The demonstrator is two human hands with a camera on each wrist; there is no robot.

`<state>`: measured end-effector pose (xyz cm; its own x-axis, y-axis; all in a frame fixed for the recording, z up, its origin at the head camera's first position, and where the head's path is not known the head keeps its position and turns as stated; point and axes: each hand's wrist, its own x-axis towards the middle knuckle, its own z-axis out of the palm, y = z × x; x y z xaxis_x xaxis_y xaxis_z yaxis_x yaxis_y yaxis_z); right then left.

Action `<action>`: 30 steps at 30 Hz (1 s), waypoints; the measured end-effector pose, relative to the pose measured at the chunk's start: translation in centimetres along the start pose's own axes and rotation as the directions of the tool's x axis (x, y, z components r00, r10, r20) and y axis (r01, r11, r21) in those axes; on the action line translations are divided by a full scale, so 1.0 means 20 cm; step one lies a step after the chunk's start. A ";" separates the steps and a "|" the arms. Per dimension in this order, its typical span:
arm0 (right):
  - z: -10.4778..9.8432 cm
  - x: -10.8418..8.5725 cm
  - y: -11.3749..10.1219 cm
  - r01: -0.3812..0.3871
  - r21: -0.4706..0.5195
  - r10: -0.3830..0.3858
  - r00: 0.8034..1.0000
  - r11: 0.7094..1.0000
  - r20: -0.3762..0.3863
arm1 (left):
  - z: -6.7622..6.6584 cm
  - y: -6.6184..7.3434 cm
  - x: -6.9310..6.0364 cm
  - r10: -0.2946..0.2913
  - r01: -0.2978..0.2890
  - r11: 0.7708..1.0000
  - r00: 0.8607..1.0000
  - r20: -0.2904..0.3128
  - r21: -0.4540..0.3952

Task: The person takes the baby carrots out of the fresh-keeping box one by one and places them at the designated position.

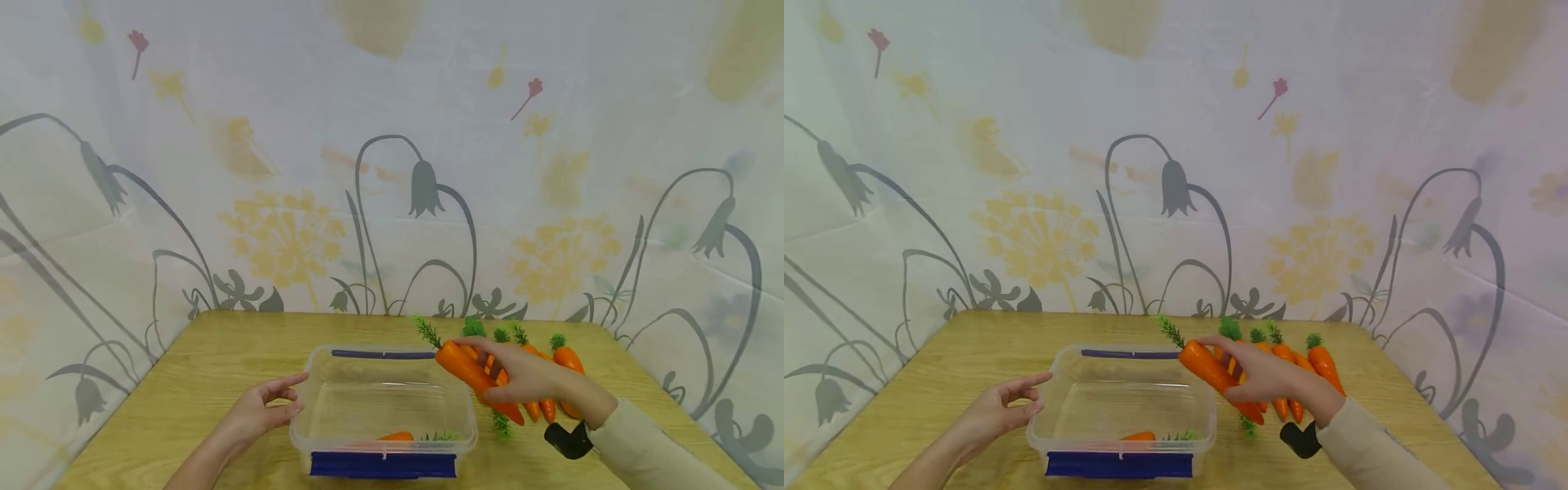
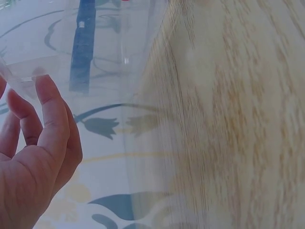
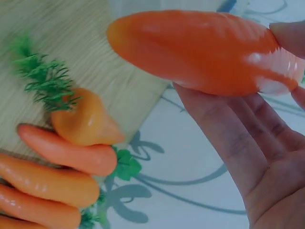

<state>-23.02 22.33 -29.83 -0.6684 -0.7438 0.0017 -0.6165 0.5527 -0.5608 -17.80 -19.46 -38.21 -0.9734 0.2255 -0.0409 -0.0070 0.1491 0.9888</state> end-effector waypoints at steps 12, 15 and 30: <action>0.00 -0.16 0.17 -0.053 0.049 0.061 0.981 0.997 -0.183 | 0.00 0.01 0.00 0.015 -0.015 1.000 1.000 0.005 -0.009; -0.01 -0.19 0.22 -0.077 0.071 0.090 0.974 0.995 -0.208 | 0.00 0.00 0.00 0.015 -0.015 1.000 1.000 0.003 -0.013; -0.06 -0.34 0.45 -0.223 0.121 0.250 0.911 0.967 -0.327 | 0.01 0.01 -0.01 0.021 -0.021 1.000 1.000 -0.020 0.000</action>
<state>-24.57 32.89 -33.87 -0.8994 -0.4168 0.1316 -0.3975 0.6549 -0.6427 -17.59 -19.29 -37.97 -0.9776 0.2096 -0.0171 0.0137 0.1447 0.9894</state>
